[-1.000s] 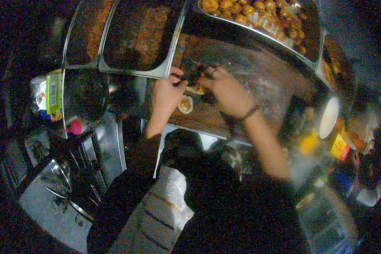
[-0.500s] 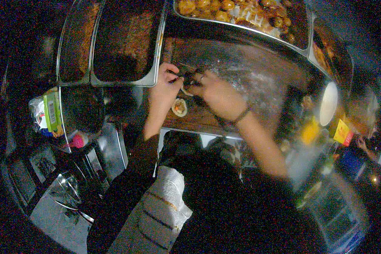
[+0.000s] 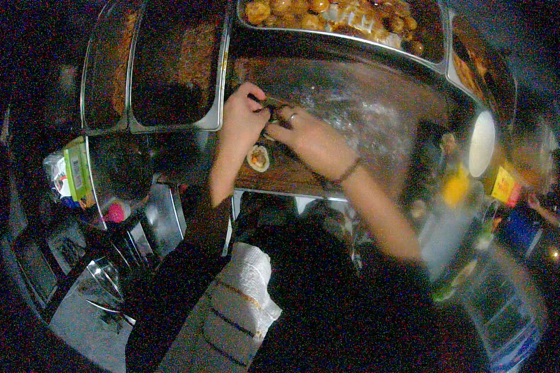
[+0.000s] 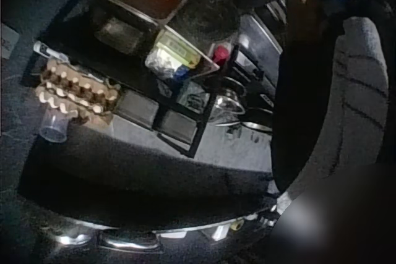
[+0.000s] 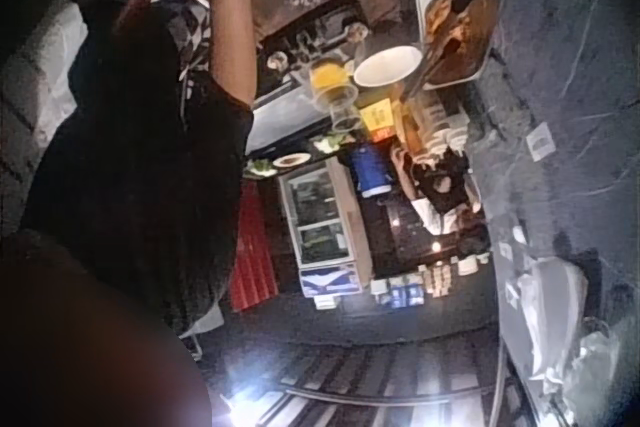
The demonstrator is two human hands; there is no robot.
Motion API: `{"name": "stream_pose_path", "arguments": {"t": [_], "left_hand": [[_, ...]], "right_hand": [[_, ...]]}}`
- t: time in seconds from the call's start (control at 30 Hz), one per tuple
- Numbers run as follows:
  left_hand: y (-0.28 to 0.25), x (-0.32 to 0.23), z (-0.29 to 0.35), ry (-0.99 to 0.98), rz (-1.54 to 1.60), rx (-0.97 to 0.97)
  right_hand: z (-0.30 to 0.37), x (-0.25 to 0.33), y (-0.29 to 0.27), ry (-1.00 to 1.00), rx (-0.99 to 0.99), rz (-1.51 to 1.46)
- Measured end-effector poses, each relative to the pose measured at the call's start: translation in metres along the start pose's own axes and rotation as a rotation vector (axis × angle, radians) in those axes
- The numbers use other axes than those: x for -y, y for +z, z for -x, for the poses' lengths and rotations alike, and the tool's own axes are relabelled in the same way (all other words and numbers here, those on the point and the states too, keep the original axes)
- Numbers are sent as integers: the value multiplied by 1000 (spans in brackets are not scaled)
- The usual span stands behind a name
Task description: The person cooks scrambled eggs in a pan, transfers them to a bowl, and then assembles sushi rolls by placing rice and fillings into nori sheets. The person arranges the finished sushi pieces on a black tray.
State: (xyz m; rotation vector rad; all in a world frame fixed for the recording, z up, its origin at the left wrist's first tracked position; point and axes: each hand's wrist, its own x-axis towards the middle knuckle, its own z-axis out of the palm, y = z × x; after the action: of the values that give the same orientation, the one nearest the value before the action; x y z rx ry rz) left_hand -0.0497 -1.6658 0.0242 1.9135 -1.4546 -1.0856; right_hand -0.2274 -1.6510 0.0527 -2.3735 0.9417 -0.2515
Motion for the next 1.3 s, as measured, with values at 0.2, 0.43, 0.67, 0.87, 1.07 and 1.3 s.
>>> {"name": "stream_pose_path", "arguments": {"t": [0.2,0.43,0.67,0.87,1.07,1.3], "left_hand": [[-3,-16,-5,-65,0,71],[8,4,-7,102,34,65],[7,-6,1,39,147,105],[4,-11,1,63,46,132],[1,-10,3,66,143,71],[-1,-10,2,-22,332,104]], "right_hand": [[1,3,0,117,-21,-137],[9,-9,15,217,-123,-217],[12,-13,27,269,-176,-236],[10,-8,19,292,-184,-281],[8,-5,18,238,-226,-319],[8,-6,18,221,-243,-280]]}}
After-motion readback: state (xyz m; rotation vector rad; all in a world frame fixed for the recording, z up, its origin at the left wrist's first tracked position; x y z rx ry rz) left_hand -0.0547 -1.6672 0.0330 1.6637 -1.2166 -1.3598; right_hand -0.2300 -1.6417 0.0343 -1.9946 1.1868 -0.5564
